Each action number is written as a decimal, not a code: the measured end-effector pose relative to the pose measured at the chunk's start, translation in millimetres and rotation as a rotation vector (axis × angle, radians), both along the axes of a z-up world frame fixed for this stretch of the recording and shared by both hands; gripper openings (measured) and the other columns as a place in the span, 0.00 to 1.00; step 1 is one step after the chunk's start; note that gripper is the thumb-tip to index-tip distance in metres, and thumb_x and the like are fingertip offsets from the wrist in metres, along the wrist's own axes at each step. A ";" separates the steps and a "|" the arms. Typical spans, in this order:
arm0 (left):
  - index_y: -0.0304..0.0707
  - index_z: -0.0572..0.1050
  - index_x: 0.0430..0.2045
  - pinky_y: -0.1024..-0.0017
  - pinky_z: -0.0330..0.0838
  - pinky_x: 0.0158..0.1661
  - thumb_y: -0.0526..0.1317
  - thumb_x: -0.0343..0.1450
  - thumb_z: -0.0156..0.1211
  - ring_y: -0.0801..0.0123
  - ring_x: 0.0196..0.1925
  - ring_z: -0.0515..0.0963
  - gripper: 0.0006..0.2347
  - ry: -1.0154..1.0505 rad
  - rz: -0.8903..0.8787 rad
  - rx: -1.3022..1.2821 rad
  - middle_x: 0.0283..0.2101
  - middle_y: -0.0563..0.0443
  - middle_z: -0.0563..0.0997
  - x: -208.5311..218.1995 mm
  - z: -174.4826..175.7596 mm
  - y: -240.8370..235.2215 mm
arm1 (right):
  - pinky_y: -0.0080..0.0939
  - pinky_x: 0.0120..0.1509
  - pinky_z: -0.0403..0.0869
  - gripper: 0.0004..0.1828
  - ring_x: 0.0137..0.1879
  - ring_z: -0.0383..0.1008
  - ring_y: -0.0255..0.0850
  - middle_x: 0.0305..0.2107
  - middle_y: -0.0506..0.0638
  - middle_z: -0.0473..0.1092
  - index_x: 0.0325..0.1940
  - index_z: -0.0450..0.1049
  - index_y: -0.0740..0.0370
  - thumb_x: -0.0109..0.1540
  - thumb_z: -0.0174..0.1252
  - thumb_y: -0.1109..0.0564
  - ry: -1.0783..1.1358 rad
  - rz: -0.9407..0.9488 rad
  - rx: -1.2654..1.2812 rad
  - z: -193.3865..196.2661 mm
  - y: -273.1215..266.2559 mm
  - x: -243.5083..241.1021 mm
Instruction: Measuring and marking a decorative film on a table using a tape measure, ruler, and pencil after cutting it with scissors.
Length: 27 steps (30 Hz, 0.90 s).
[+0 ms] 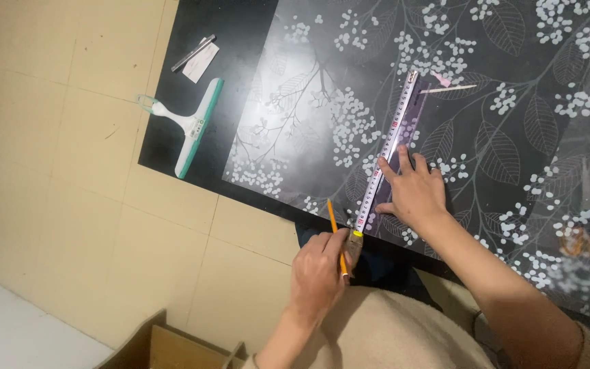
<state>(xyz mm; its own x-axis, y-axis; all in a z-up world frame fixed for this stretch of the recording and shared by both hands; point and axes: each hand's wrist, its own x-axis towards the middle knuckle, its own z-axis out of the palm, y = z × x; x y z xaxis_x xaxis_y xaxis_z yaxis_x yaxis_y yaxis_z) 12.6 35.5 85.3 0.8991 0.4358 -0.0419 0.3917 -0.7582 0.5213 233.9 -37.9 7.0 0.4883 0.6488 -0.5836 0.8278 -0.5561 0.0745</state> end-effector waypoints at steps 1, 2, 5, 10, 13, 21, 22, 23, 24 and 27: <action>0.32 0.76 0.47 0.61 0.74 0.30 0.36 0.71 0.58 0.56 0.32 0.77 0.12 -0.073 0.008 0.020 0.35 0.45 0.79 5.1 3.7 0.7 | 0.58 0.66 0.71 0.63 0.78 0.48 0.56 0.78 0.56 0.41 0.82 0.39 0.39 0.53 0.58 0.18 0.001 -0.001 -0.002 0.8 0.6 0.2; 0.32 0.78 0.43 0.63 0.73 0.29 0.39 0.72 0.59 0.57 0.29 0.78 0.10 -0.145 0.018 0.040 0.32 0.46 0.79 9.6 7.6 0.6 | 0.58 0.66 0.71 0.62 0.78 0.48 0.56 0.78 0.56 0.41 0.82 0.40 0.39 0.53 0.58 0.18 0.003 0.000 -0.005 1.5 0.8 -0.2; 0.32 0.73 0.53 0.60 0.76 0.38 0.60 0.67 0.66 0.53 0.41 0.80 0.30 0.023 -0.075 0.046 0.43 0.40 0.80 -0.5 -10.4 -6.3 | 0.58 0.65 0.72 0.62 0.78 0.48 0.56 0.78 0.57 0.41 0.82 0.41 0.40 0.52 0.60 0.19 -0.004 0.001 0.012 2.6 0.2 -1.1; 0.32 0.71 0.54 0.61 0.76 0.29 0.35 0.62 0.69 0.54 0.33 0.78 0.24 0.080 -0.035 0.070 0.39 0.43 0.75 -5.3 -43.2 -21.0 | 0.59 0.64 0.72 0.63 0.77 0.49 0.56 0.78 0.56 0.42 0.82 0.41 0.39 0.51 0.61 0.19 0.004 -0.010 0.017 5.5 1.2 -1.2; 0.27 0.72 0.51 0.59 0.78 0.30 0.29 0.64 0.65 0.50 0.32 0.78 0.20 0.023 -0.008 0.017 0.37 0.39 0.76 -8.0 -43.3 -11.0 | 0.60 0.66 0.71 0.65 0.78 0.48 0.56 0.78 0.57 0.41 0.82 0.35 0.38 0.52 0.62 0.21 0.042 -0.039 0.020 16.8 2.0 -1.6; 0.44 0.76 0.49 0.68 0.76 0.39 0.37 0.61 0.69 0.59 0.36 0.78 0.20 -0.082 0.139 0.383 0.35 0.48 0.75 -23.0 -78.6 79.6 | 0.66 0.64 0.70 0.66 0.77 0.56 0.61 0.72 0.65 0.57 0.84 0.43 0.49 0.51 0.70 0.33 0.119 -0.139 0.186 46.2 4.4 -5.9; 0.42 0.76 0.48 0.68 0.76 0.40 0.36 0.62 0.67 0.59 0.36 0.77 0.19 -0.104 0.135 0.477 0.35 0.48 0.74 -20.7 -86.5 92.1 | 0.67 0.64 0.70 0.67 0.77 0.56 0.61 0.72 0.65 0.58 0.84 0.43 0.52 0.50 0.71 0.33 0.126 -0.155 0.202 47.1 4.1 -6.2; 0.40 0.76 0.48 0.68 0.76 0.41 0.35 0.63 0.65 0.60 0.36 0.77 0.18 -0.126 0.130 0.571 0.35 0.48 0.73 -18.7 -94.3 104.7 | 0.67 0.64 0.70 0.68 0.77 0.56 0.61 0.72 0.65 0.58 0.84 0.43 0.54 0.49 0.72 0.33 0.133 -0.170 0.219 48.1 3.9 -6.4; 0.40 0.76 0.48 0.68 0.76 0.41 0.35 0.63 0.65 0.60 0.36 0.77 0.18 -0.126 0.137 0.572 0.35 0.48 0.73 -14.7 -97.6 112.2 | 0.67 0.64 0.70 0.68 0.77 0.56 0.61 0.72 0.65 0.58 0.84 0.43 0.54 0.49 0.72 0.33 0.132 -0.163 0.219 44.6 3.1 -6.8; 0.39 0.75 0.47 0.70 0.76 0.41 0.34 0.63 0.64 0.62 0.36 0.76 0.17 -0.139 0.162 0.652 0.35 0.50 0.73 3.3 -102.2 133.7 | 0.67 0.63 0.70 0.70 0.77 0.55 0.59 0.73 0.61 0.58 0.83 0.43 0.59 0.48 0.72 0.31 0.111 -0.169 0.194 36.5 2.9 -4.3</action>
<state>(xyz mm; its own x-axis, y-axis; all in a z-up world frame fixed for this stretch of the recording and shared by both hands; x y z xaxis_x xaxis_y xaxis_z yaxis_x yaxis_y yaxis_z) 15.9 169.2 -16.9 0.7984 0.4620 0.3862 0.4890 -0.8717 0.0318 229.6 -35.0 43.5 0.5392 0.6685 -0.5123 0.7192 -0.6820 -0.1330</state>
